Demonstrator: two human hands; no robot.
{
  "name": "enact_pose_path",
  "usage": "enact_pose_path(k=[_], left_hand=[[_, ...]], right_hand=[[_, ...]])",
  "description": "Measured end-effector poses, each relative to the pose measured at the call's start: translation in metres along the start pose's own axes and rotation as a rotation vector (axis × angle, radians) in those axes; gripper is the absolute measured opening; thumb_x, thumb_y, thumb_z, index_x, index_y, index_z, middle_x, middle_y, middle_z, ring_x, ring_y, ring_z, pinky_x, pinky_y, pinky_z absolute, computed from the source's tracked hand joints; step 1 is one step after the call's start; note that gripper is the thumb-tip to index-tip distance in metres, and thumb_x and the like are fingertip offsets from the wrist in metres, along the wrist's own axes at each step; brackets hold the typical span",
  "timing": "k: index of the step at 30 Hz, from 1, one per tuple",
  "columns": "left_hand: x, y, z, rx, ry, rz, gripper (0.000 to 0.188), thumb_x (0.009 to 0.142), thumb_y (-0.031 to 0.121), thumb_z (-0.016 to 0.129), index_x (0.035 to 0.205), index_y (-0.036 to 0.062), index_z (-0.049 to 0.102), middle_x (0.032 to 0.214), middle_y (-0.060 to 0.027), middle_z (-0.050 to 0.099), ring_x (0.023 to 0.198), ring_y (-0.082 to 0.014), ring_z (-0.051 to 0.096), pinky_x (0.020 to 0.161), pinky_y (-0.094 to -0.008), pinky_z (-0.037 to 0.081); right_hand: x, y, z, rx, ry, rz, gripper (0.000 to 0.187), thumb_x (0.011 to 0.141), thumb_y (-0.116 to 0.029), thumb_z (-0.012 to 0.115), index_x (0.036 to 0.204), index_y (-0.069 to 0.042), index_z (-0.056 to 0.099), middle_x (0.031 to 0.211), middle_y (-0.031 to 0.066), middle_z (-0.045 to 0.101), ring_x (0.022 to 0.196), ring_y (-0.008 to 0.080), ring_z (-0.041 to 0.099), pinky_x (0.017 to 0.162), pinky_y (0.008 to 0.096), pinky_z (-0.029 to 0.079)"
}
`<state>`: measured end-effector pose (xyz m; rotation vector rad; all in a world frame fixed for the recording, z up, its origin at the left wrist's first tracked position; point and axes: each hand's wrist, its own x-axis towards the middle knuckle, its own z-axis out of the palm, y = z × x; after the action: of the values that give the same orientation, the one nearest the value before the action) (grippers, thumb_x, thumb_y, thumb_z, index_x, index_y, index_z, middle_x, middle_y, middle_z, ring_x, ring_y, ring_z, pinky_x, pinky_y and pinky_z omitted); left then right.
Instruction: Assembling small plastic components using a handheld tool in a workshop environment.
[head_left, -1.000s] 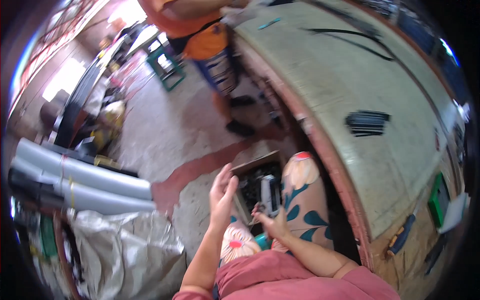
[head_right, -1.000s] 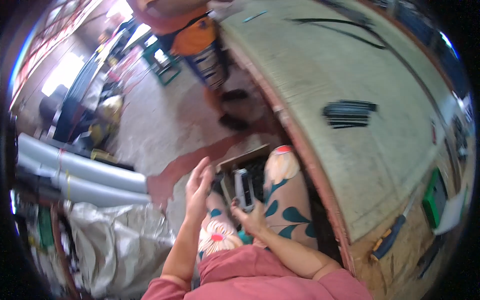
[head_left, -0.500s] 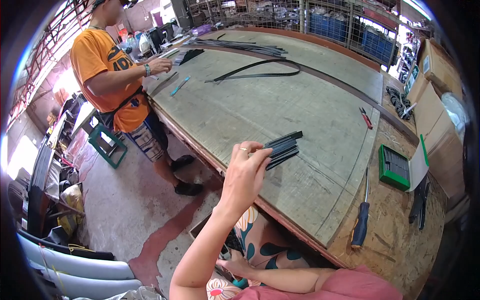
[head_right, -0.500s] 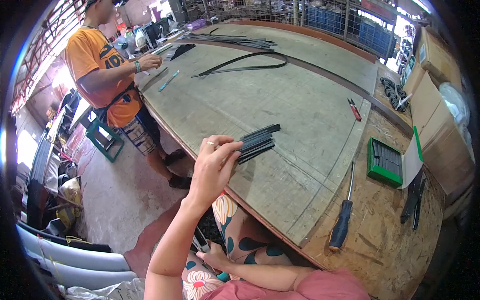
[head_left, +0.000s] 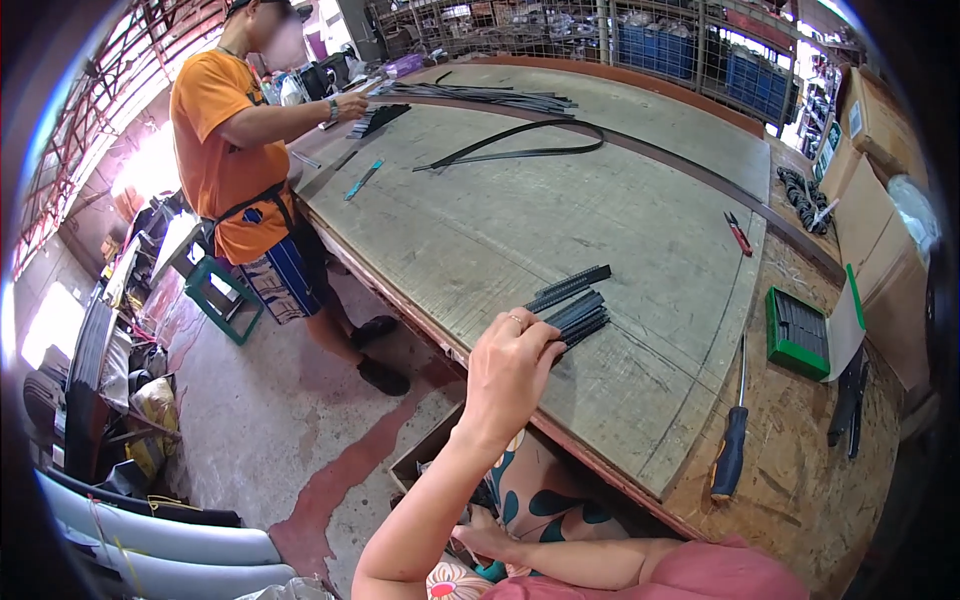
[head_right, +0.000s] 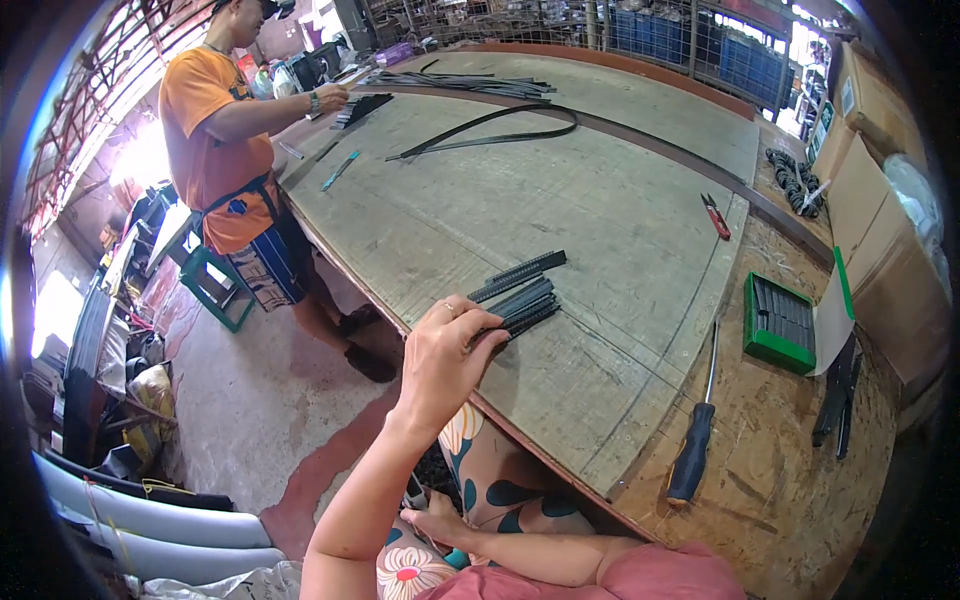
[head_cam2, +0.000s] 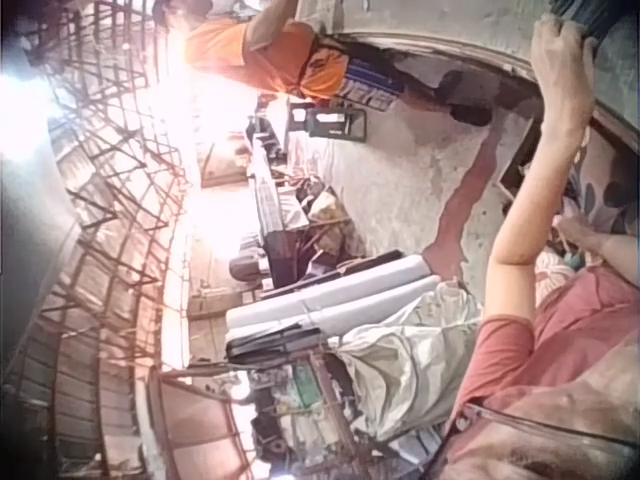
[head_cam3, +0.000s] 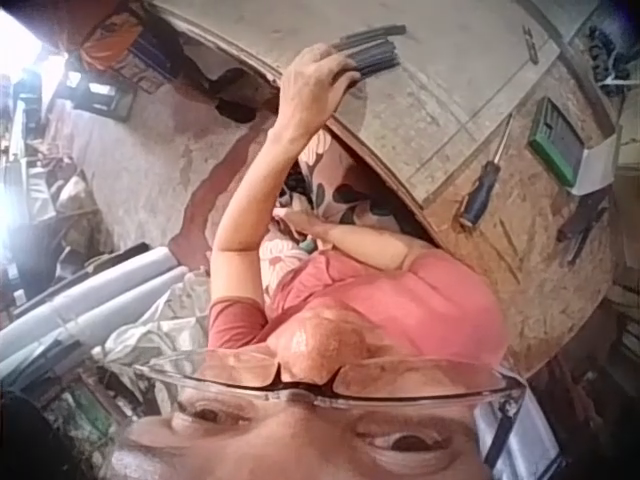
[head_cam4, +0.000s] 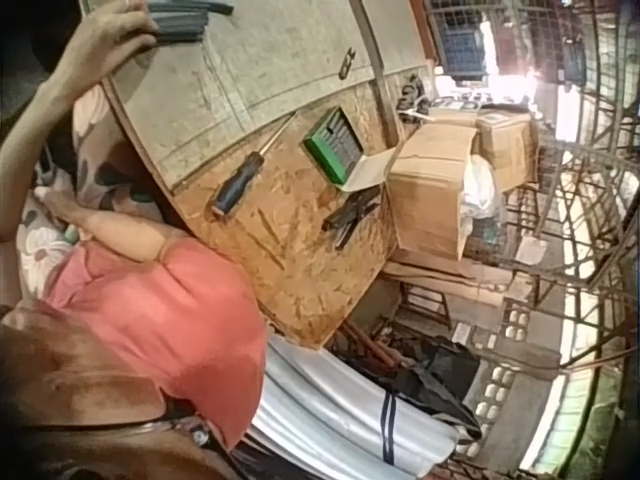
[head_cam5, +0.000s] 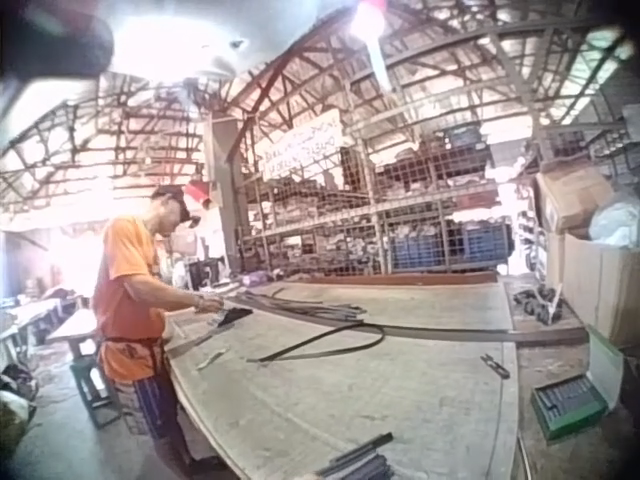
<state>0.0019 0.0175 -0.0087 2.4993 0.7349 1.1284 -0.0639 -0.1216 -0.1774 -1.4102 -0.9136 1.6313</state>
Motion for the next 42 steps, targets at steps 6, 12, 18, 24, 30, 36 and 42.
enact_pose_path(k=[6, 12, 18, 24, 30, 36, 42], left_hand=[[-0.003, 0.003, -0.004, -0.04, 0.161, 0.021, 0.013, 0.068, 0.007, 0.074, 0.075, 0.0039, 0.065, 0.079, -0.0055, 0.058, 0.075, -0.0221, 0.057, 0.066, -0.0323, 0.046], [-0.03, 0.013, -0.025, -0.352, 0.213, -0.206, 0.008, 0.078, 0.002, 0.07, 0.082, -0.0016, 0.064, 0.07, -0.0056, 0.062, 0.053, -0.0084, 0.054, 0.049, -0.0219, 0.044], [-0.132, -0.012, -0.07, -0.836, 0.372, -0.884, 0.019, 0.082, -0.003, 0.064, 0.1, -0.009, 0.06, 0.084, -0.0133, 0.066, 0.075, -0.0184, 0.067, 0.064, -0.024, 0.055], [-0.259, -0.026, -0.097, -0.934, 0.354, -1.339, 0.022, 0.082, 0.005, 0.068, 0.102, -0.0032, 0.063, 0.084, -0.0097, 0.067, 0.069, -0.0151, 0.066, 0.064, -0.0234, 0.054], [-0.306, 0.001, -0.081, -0.968, 0.328, -1.402, 0.02, 0.081, 0.005, 0.069, 0.099, -0.0037, 0.064, 0.082, -0.0102, 0.067, 0.069, -0.015, 0.066, 0.065, -0.0246, 0.055], [-0.316, 0.007, -0.066, -0.966, 0.337, -1.433, 0.019, 0.081, 0.005, 0.069, 0.097, -0.0044, 0.065, 0.08, -0.011, 0.068, 0.069, -0.0147, 0.066, 0.064, -0.0237, 0.055], [-0.314, 0.006, -0.068, -0.942, 0.281, -1.453, 0.018, 0.081, 0.005, 0.069, 0.095, -0.0054, 0.065, 0.079, -0.0113, 0.067, 0.069, -0.0147, 0.066, 0.064, -0.0239, 0.055]], right_hand=[[0.002, -0.001, 0.0, -0.031, 0.01, 0.036, 0.02, 0.074, -0.021, 0.065, 0.075, -0.001, 0.061, 0.064, 0.0093, 0.062, 0.057, 0.0165, 0.06, 0.056, 0.0313, 0.046], [0.014, 0.023, 0.004, 0.042, 0.027, 0.064, 0.021, 0.073, -0.022, 0.065, 0.074, -0.001, 0.063, 0.065, 0.0095, 0.064, 0.059, 0.0169, 0.062, 0.058, 0.0295, 0.048], [0.022, 0.033, -0.002, 0.276, -0.024, -0.016, 0.011, 0.075, -0.012, 0.063, 0.081, -0.003, 0.064, 0.072, 0.0042, 0.064, 0.063, 0.0125, 0.06, 0.058, 0.0279, 0.048], [0.027, -0.003, -0.018, 0.305, -0.031, -0.21, 0.009, 0.08, -0.003, 0.062, 0.089, -0.001, 0.062, 0.08, 0.0039, 0.064, 0.071, 0.0112, 0.06, 0.063, 0.0258, 0.048], [0.021, -0.013, -0.013, 0.304, -0.063, -0.184, 0.011, 0.081, -0.003, 0.063, 0.092, 0.0, 0.062, 0.084, 0.0044, 0.065, 0.076, 0.0115, 0.061, 0.069, 0.0257, 0.049], [0.019, -0.002, -0.016, 0.324, -0.042, -0.087, 0.015, 0.079, -0.003, 0.065, 0.094, -0.001, 0.063, 0.087, 0.0021, 0.064, 0.08, 0.0104, 0.06, 0.073, 0.0253, 0.047], [0.014, -0.008, -0.018, 0.37, -0.044, -0.053, 0.016, 0.078, -0.004, 0.066, 0.094, -0.002, 0.063, 0.087, 0.0022, 0.064, 0.079, 0.0104, 0.059, 0.072, 0.0259, 0.046]])
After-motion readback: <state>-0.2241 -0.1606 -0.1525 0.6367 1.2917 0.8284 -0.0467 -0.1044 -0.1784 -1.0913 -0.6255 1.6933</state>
